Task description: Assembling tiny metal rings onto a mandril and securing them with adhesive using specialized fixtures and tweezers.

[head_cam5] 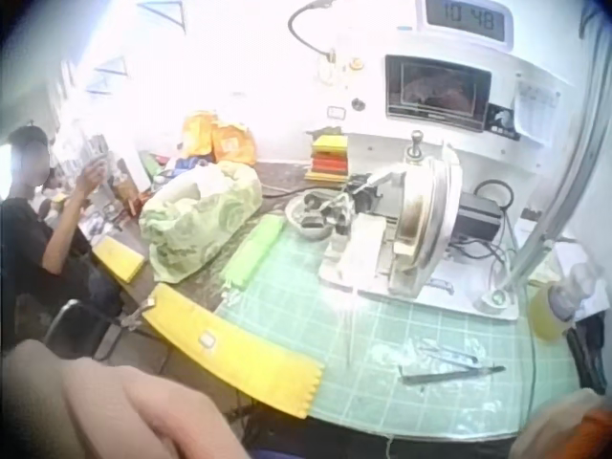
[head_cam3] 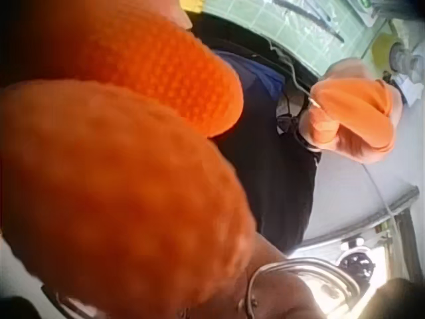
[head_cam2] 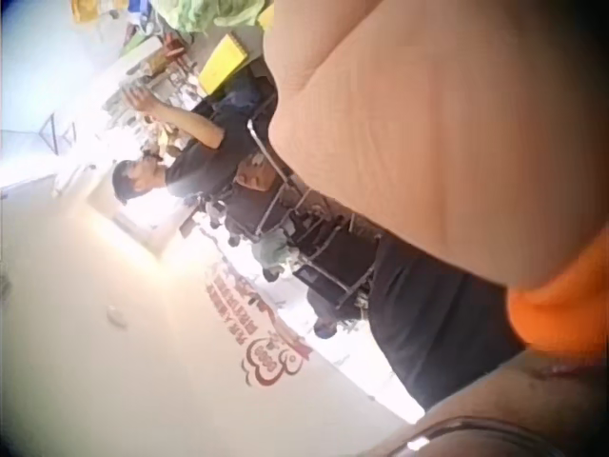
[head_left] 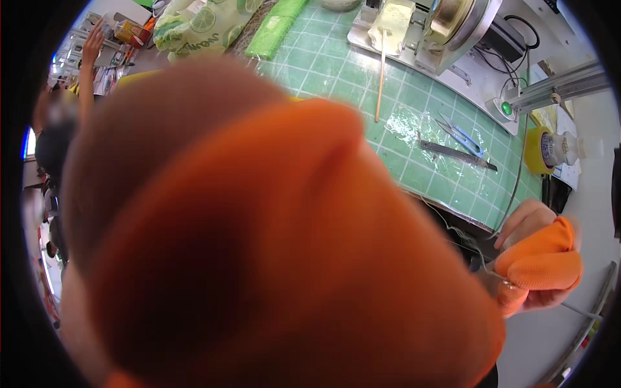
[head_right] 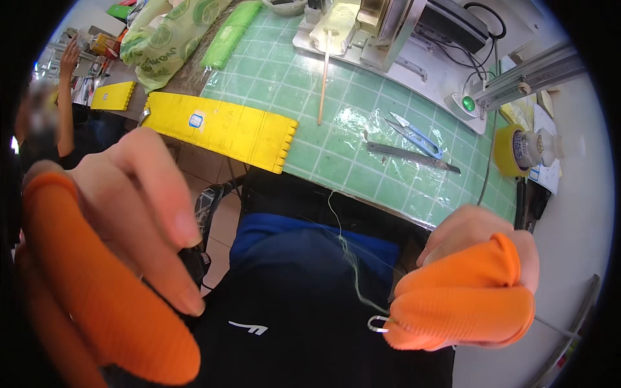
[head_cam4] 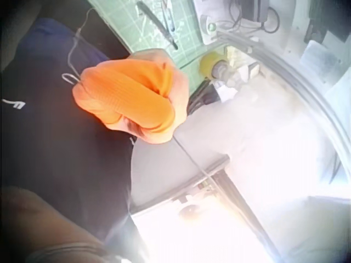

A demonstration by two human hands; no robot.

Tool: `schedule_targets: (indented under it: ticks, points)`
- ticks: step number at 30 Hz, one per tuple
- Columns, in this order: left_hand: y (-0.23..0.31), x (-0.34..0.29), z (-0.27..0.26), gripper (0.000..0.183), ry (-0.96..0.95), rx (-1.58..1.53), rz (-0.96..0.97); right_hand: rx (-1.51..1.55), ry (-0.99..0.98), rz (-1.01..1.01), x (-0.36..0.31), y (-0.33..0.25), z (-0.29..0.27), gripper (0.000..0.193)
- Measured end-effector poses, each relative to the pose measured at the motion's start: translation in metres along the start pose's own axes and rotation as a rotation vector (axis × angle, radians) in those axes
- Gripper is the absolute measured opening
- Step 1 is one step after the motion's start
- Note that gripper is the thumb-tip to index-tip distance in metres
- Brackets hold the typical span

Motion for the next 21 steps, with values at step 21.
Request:
schedule_targets:
  ticks: [21]
  points:
    - [-0.029, -0.004, 0.012, 0.038, 0.107, 0.111, -0.129, 0.828, -0.732, 0.428, -0.002, 0.027, 0.017, 0.020]
Point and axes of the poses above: each hand's wrist, its own x-axis towards the middle knuckle, its own z-axis out of the palm, y = z × x, the point moved 6 cm from there along x, towards the middle knuckle, and after that the axes turned 9 degrees about -x, right-handed, at the moved point
